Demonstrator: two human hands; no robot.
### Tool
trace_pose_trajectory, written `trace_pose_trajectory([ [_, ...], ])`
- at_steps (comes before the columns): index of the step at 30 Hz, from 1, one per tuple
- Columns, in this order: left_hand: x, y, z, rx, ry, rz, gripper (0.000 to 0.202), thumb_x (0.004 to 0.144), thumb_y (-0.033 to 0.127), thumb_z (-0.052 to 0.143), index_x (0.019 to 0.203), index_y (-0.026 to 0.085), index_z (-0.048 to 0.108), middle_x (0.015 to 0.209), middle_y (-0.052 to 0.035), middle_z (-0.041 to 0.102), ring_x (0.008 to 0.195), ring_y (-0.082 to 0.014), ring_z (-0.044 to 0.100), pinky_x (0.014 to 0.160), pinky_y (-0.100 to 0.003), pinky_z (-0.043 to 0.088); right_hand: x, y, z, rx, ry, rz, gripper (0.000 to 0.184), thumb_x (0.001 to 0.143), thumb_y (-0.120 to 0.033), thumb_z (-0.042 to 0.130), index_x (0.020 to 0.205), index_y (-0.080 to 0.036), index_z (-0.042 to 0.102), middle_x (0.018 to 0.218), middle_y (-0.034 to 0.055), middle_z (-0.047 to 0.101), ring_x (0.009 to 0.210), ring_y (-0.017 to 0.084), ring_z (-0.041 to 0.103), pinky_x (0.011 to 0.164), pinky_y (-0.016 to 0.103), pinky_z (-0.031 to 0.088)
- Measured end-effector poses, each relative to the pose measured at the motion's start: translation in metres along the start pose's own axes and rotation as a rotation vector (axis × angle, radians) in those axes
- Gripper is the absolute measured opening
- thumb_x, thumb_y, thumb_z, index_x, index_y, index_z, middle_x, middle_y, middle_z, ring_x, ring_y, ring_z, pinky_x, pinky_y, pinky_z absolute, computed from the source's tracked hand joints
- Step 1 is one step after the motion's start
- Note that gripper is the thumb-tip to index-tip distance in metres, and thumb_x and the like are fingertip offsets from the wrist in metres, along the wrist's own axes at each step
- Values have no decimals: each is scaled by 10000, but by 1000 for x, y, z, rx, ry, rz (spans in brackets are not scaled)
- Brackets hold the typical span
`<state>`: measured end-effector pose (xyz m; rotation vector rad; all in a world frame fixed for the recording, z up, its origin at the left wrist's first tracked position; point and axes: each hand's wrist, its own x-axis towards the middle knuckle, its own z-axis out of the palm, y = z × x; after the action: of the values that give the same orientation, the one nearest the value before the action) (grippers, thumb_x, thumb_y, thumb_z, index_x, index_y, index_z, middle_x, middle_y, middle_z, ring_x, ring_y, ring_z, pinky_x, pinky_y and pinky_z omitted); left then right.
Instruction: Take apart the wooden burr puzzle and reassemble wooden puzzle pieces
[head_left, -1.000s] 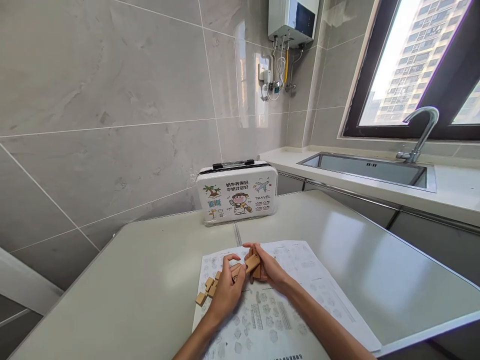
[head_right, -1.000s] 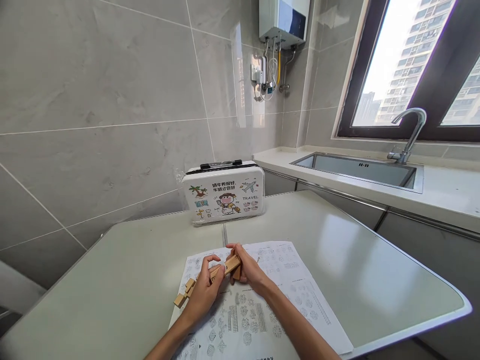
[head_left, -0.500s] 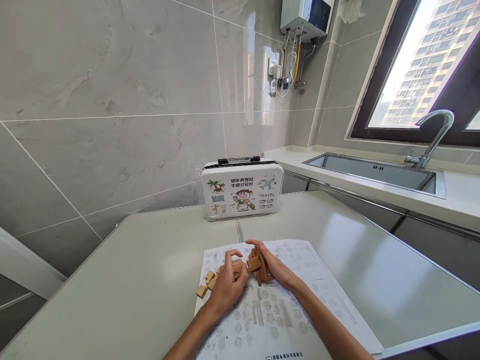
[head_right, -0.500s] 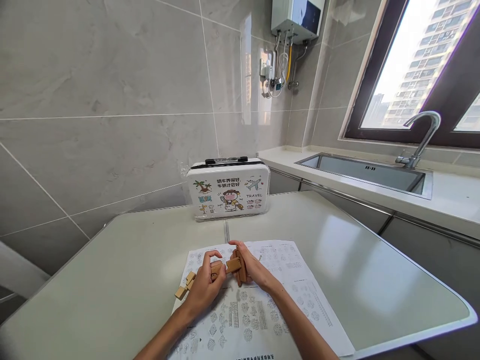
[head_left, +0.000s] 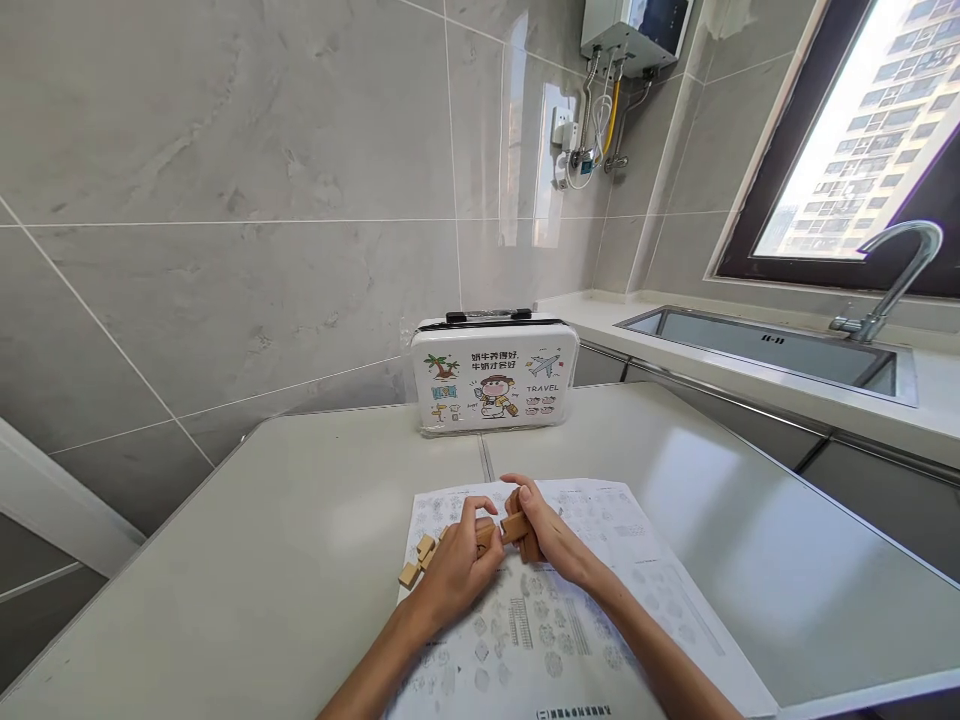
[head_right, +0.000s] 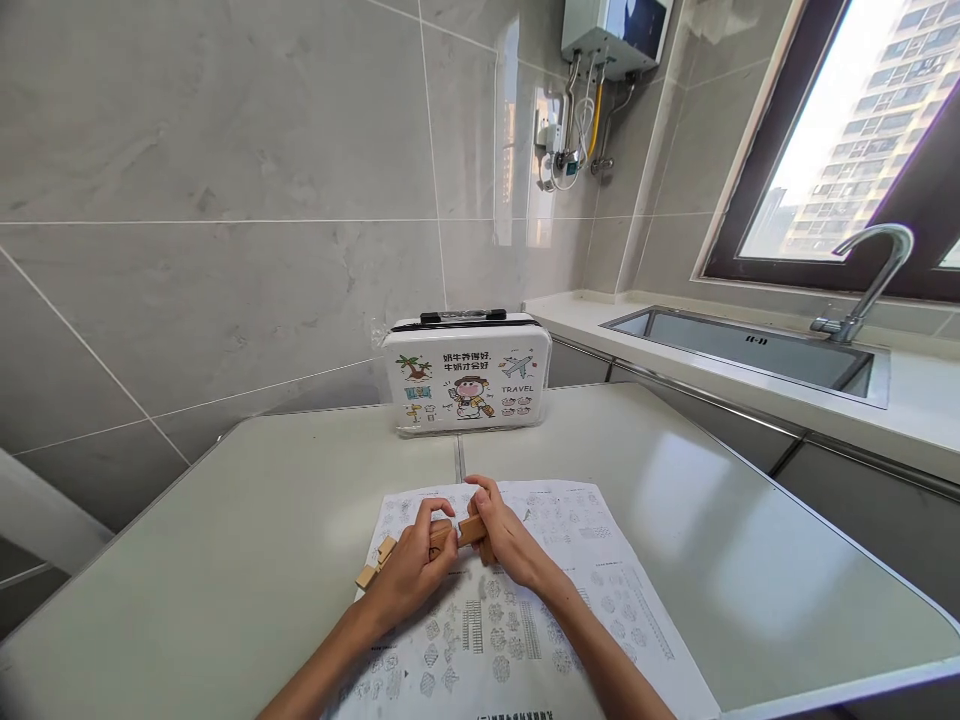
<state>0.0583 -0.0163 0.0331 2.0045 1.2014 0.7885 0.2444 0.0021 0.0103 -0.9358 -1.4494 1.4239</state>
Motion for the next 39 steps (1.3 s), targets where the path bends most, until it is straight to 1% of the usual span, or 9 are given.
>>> trace_pose_trajectory([
  [9,-1,2,-2,31,-7,-6,180,956,292,448,1126,238,423,594,110,437,554,-141,410,625,-255,337,-1,4,2,-89,4,7,580,1020,-691,262,1410,-277,374,880,-25,473,562,117,464,494,262,410],
  [18,-1,-6,-2,18,-1,-18,231,908,247,495,1135,258,449,584,109,446,555,-152,410,600,-257,288,-3,2,4,-106,-10,1,577,1022,-695,244,1382,-285,432,864,-24,463,538,109,412,493,264,381],
  [22,-2,-1,1,-33,6,-33,222,926,254,483,1142,253,434,596,109,475,560,-150,426,624,-259,321,-5,-2,8,-51,-8,-9,594,1019,-701,239,1388,-275,425,866,-19,465,558,114,424,501,258,371],
  [26,-4,6,5,-90,44,-39,228,949,268,469,1171,241,429,588,116,456,543,-140,402,651,-264,341,-6,-6,10,-18,-14,3,584,1025,-692,242,1398,-287,437,862,-22,473,549,107,418,505,251,368],
  [31,-7,7,13,-241,119,-35,235,1005,376,445,1183,223,459,630,81,483,589,-144,439,628,-259,334,1,2,1,46,20,46,660,984,-757,257,1348,-276,526,869,-4,490,635,138,521,530,258,445],
  [33,-7,5,16,-329,152,-58,302,1017,440,443,1218,217,466,648,72,474,587,-137,427,606,-253,339,5,5,-5,92,17,94,695,968,-781,261,1337,-261,537,810,-10,485,604,134,512,461,221,374],
  [35,-6,3,18,-461,164,-107,389,1016,514,438,1267,217,453,663,75,437,547,-119,378,544,-236,328,8,4,-9,179,-3,146,695,954,-789,310,1326,-252,545,746,-26,447,553,121,469,396,184,225],
  [37,-4,1,21,-613,153,-160,451,996,584,446,1277,231,444,678,84,389,503,-97,312,476,-214,304,9,1,-11,280,-27,158,622,945,-745,444,1313,-257,560,745,-36,409,544,103,429,389,170,126],
  [39,-3,-1,24,-726,147,-198,474,970,628,471,1251,248,451,695,88,366,485,-83,278,436,-196,301,8,-3,-11,354,-50,139,563,930,-667,573,1337,-278,561,774,-38,398,560,89,411,393,163,107],
])
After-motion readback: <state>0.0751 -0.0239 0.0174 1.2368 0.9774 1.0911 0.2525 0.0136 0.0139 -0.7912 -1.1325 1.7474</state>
